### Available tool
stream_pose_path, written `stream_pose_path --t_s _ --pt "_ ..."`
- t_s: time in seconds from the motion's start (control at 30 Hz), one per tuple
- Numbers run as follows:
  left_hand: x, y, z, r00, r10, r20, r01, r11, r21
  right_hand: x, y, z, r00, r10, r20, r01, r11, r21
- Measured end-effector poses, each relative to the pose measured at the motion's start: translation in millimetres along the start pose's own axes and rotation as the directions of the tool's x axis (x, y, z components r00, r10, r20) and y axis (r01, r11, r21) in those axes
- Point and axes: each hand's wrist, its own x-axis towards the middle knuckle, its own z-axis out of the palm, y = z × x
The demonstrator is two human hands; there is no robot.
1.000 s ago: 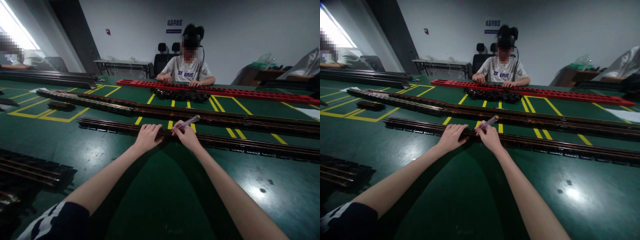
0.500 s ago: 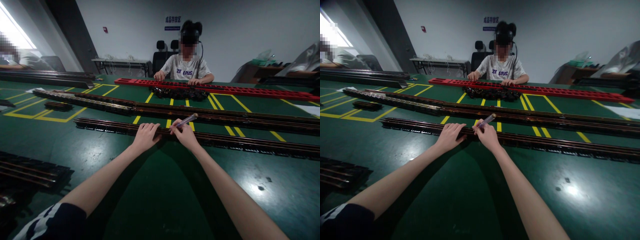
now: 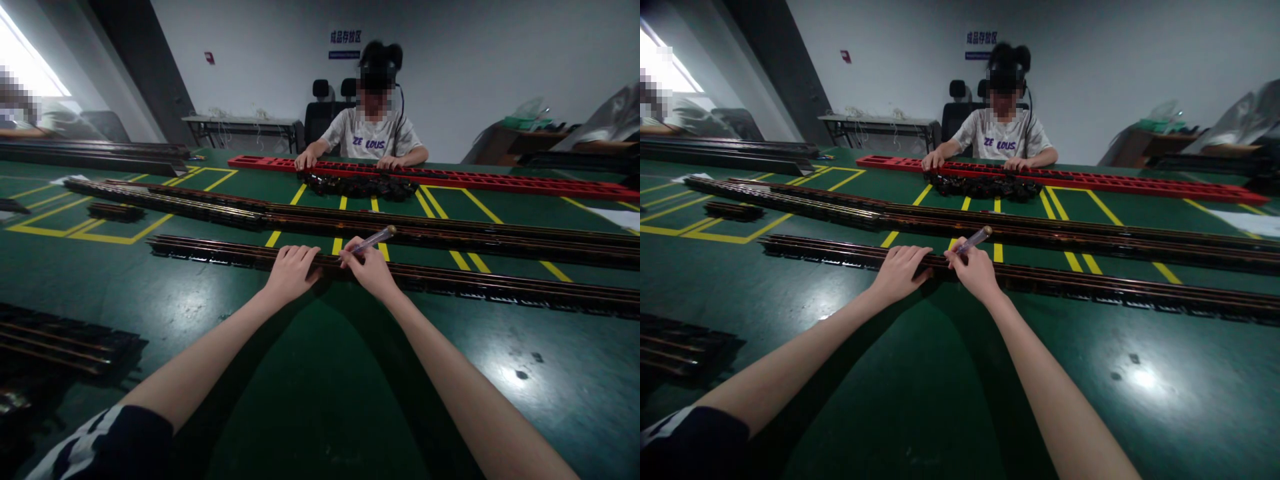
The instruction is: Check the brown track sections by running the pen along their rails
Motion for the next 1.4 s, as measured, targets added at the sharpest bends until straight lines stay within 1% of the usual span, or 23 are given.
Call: stream_pose_path --t_s 0.13,0.33,0.53,0.63,0.93,1.1,1.4 --pt "1 1 -0.7 1.000 -0.006 0.012 0.007 1.000 -0.006 -1 -1 -1 1.000 -0.007 -0.001 0.007 1.000 0.004" --pt "1 1 0.0 1.000 -0.012 -0.004 0.012 1.000 -0.011 -1 -1 -1 1.000 -0.003 -0.004 0.003 1.000 0.009" --pt "0 0 -0.2 1.000 -0.029 -0.009 0.029 0.999 -0.045 0 4 0 0.999 -0.028 -0.021 0.030 0.991 0.128" --pt "1 1 -1.3 0.999 -0.036 -0.007 0.036 0.998 -0.057 0 4 0 0.999 -0.028 -0.045 0.034 0.989 0.141" --pt "1 2 -2.9 1.000 -0.022 0.004 0.023 0.995 -0.096 -2 -2 -2 0.996 -0.038 -0.081 0.044 0.997 0.068" --pt "0 0 -3.1 1.000 -0.014 0.013 0.015 0.994 -0.108 -2 -7 -1 0.994 -0.074 -0.076 0.077 0.996 0.042" --pt "-2 0 -5.1 1.000 0.015 0.009 -0.014 0.994 -0.111 -3 -12 2 0.996 -0.069 -0.057 0.071 0.997 0.032"
